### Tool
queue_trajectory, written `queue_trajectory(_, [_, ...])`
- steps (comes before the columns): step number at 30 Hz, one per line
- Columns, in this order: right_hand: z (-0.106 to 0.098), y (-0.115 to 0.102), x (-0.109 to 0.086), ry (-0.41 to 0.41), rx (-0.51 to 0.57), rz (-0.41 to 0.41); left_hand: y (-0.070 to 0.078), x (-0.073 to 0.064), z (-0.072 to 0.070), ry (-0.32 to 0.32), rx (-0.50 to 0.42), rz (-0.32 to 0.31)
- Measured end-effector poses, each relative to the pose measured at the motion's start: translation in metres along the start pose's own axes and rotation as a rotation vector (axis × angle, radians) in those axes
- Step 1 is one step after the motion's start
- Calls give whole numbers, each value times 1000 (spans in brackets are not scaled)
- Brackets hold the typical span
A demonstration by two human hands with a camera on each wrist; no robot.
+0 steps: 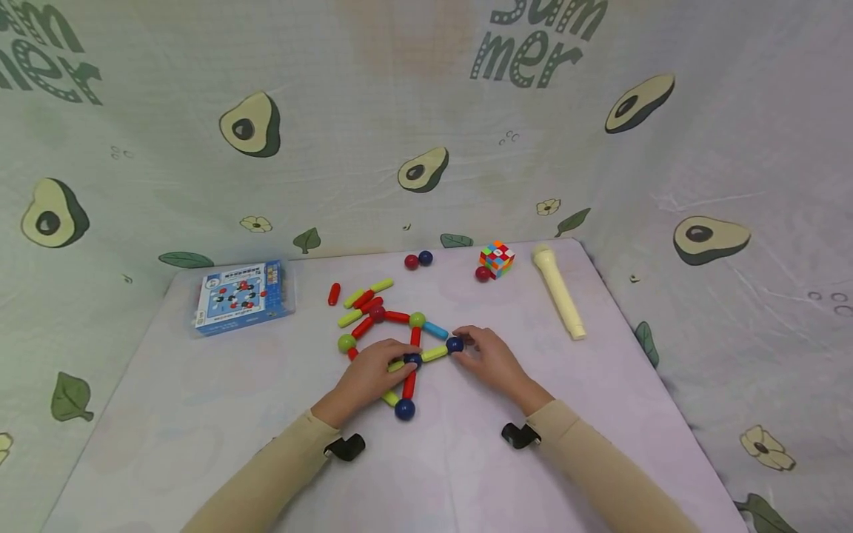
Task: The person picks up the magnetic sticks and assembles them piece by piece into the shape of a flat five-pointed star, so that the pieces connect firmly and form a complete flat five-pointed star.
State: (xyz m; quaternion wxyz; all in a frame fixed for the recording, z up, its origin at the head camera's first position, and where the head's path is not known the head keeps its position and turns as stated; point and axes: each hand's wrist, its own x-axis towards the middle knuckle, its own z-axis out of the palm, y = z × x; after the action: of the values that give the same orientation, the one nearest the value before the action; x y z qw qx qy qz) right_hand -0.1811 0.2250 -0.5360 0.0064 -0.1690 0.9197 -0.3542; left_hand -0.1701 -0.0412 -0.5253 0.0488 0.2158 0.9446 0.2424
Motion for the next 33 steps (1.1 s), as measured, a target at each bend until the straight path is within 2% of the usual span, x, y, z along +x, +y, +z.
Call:
queue_trajectory(3, [1,0,0,6,11,26,2,5,-10,25,44,20])
queue_trajectory(7, [2,1,1,8,24,62,7,18,-25,43,108,31])
queue_trajectory(10, [2,2,2,8,41,80,11,32,-33,26,197,66])
queue_trajectory(14, [1,3,3,1,62,92,16,49,-35,-7,299,117])
queue_trajectory(20, [0,4,3,-12,60,88,21,70,-34,-104,286,126])
queue_trajectory(26, [-1,6,4,-19,61,82,19,93,-29,-217,294,191])
queue_trajectory(33, [-2,9,5,-12,63,54,23,106,-24,-292,243,203])
